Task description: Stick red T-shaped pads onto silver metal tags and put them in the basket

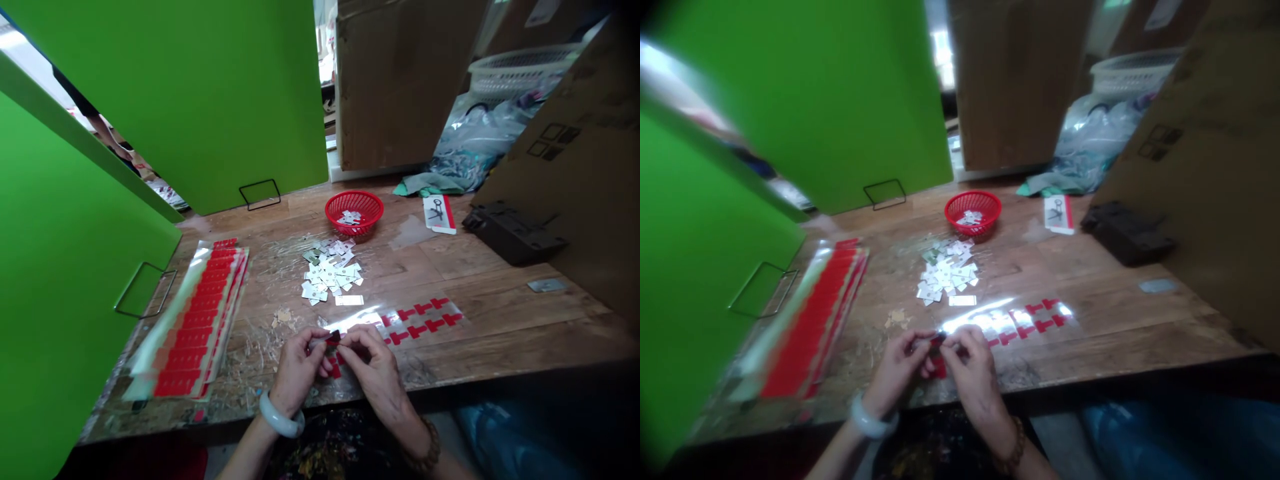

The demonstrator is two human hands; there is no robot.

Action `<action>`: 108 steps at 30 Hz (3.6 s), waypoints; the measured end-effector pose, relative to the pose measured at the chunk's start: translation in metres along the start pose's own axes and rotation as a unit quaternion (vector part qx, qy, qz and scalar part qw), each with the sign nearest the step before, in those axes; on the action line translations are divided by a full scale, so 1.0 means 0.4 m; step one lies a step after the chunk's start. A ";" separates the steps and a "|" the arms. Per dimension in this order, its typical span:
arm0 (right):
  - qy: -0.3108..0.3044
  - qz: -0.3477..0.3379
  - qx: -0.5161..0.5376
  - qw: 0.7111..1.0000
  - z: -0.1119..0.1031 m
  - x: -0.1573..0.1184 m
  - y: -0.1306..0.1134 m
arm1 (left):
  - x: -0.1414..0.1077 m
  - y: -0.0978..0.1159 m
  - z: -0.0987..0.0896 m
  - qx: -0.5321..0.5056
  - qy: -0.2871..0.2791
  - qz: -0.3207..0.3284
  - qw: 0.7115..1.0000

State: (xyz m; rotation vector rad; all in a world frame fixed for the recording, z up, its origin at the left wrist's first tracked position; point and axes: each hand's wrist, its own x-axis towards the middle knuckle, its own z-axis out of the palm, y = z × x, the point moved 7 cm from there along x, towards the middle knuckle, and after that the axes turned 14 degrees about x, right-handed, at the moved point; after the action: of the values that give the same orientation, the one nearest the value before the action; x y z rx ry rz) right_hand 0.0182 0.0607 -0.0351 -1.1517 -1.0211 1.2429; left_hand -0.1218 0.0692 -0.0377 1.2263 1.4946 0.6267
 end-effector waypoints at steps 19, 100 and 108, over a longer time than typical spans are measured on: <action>-0.012 0.053 -0.019 0.998 0.005 0.015 0.018 | 0.003 -0.032 0.011 -0.137 -0.074 -0.070 0.985; -0.228 0.219 0.193 0.929 0.057 0.034 0.079 | -0.018 -0.027 -0.009 -0.175 -0.071 -0.069 0.980; -0.164 0.173 0.119 0.964 -0.025 0.263 -0.028 | 0.016 -0.058 -0.072 -0.103 0.040 -0.008 0.994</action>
State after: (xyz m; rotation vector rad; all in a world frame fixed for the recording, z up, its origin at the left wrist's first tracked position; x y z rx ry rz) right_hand 0.0377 0.1649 -0.0294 -0.9799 -0.8974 1.8307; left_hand -0.1566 0.0733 -0.0514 1.0401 1.4640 0.8052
